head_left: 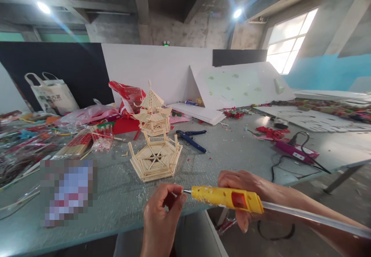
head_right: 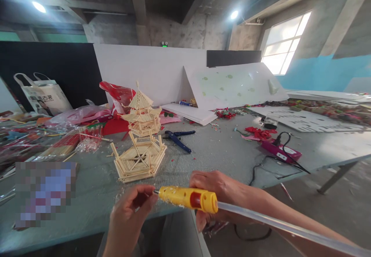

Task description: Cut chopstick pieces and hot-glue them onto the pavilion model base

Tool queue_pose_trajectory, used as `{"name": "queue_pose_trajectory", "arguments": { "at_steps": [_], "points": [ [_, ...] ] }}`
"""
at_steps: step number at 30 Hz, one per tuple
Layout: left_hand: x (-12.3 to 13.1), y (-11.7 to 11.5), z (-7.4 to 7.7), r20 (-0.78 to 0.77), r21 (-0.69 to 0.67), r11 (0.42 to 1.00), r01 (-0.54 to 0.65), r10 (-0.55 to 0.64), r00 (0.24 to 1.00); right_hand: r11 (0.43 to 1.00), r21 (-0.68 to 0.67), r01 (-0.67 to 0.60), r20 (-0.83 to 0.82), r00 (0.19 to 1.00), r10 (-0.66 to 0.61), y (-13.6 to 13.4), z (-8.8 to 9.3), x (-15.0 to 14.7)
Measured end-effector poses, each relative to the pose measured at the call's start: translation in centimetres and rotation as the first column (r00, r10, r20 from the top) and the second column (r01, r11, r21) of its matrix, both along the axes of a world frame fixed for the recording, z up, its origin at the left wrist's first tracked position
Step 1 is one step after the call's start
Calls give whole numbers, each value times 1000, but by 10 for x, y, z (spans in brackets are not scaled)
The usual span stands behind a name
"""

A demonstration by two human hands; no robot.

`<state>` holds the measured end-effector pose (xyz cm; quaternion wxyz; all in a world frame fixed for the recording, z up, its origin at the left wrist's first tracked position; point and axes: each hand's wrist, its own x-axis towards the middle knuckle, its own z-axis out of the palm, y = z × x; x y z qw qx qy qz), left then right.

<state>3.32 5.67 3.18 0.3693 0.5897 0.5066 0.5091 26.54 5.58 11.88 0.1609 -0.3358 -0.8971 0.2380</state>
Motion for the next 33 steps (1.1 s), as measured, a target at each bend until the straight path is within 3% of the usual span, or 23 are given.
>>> {"name": "queue_pose_trajectory", "arguments": {
  "at_steps": [14, 24, 28, 33],
  "points": [
    [3, -1, 2, 60, -42, 999, -15, 17, 998, 997, 66, -38, 6, 999, 38, 2, -4, 1],
    [4, -2, 3, 101, -61, 998, -8, 14, 995, 999, 34, -13, 31, 999, 12, 3, -4, 2],
    [4, -1, 6, 320, -156, 984, 92, -38, 947, 1000, 27, 9, 40, 999, -11, 1, 0, 3],
    [-1, 0, 13, 656, -270, 913, 305, -57, 753, 994, 93, 54, -25, 998, -52, 0, 3, 6]
  ]
}}
